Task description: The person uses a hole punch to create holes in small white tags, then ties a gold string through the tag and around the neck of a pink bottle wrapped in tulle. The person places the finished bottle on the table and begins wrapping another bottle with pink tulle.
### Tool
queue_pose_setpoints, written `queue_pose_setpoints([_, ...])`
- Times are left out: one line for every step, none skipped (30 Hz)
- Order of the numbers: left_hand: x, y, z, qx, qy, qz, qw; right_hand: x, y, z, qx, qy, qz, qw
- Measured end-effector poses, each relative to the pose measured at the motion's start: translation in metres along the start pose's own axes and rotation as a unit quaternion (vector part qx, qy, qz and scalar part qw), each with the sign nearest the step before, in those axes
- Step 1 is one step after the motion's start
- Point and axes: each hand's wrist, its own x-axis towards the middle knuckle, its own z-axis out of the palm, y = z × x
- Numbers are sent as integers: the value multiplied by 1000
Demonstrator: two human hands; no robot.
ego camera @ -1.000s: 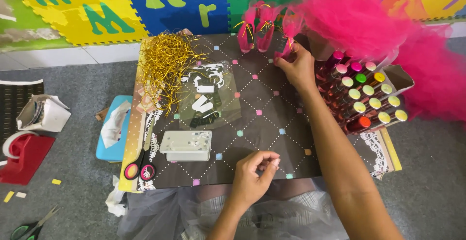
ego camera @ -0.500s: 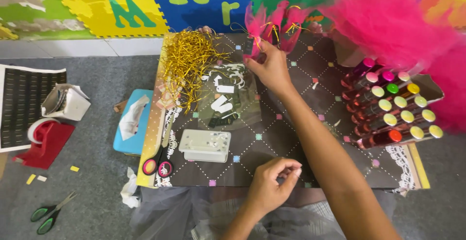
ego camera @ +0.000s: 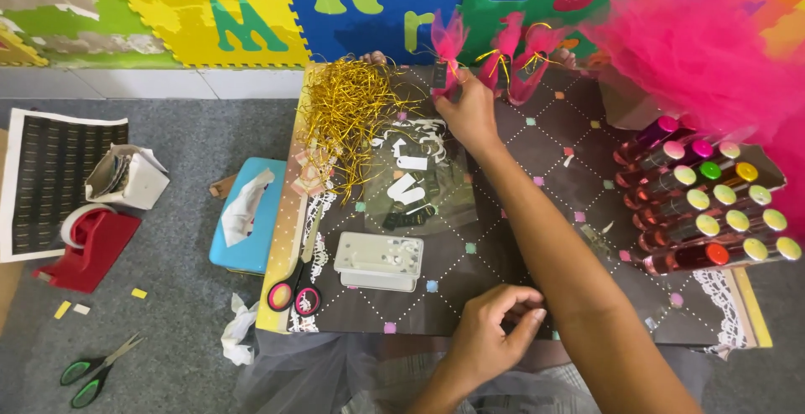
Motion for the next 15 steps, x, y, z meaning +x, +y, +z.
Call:
queue_pose_setpoints([0,0,0,0,2,0,1000,2,1,0,0,-1,-2,1000])
queue_pose_setpoints([0,0,0,-4,6,-4,1000,2,3,1,-1,6,0,1000])
queue_pose_setpoints([0,0,0,-8,10,-9,1000,3,4,1,-1,14,1,1000])
queue_pose_setpoints([0,0,0,-9,9,-9,1000,4,1,0,-2,14,1,1000])
queue_pose_setpoints([0,0,1,-15,7,-12,1000,4,-1,-2,1,8,15,1000])
queue_pose_setpoints([1,0,1,-22,5,-15,1000,4,-4,-4,4,3,30,1000])
queue_pose_setpoints([1,-1,1,-23,4,-16,1000,4,-2,-4,4,4,31,1000])
queue_pose_setpoints([0,-1,1,-25,3,-18,1000,5,-1,-3,-3,5,35,999])
queue_pose_setpoints([0,-2,2,-28,3,-21,999,5,0,-2,-10,7,39,999])
queue_pose_setpoints([0,-1,1,-28,3,-21,999,5,1,-3,-11,7,39,999])
queue_pose_setpoints([0,-1,1,-26,1,-16,1000,5,1,-3,-11,7,39,999])
queue_pose_setpoints([0,0,1,-24,-1,-11,1000,5,1,-2,-10,6,38,999])
queue_pose_setpoints([0,-1,1,-24,1,-10,1000,5,0,-3,-10,6,37,999])
queue_pose_setpoints([0,-1,1,-22,-1,-12,1000,5,-2,-4,-8,4,40,999])
queue_pose_setpoints([-1,-2,1,-19,-3,-14,1000,5,-3,-5,-5,2,43,999])
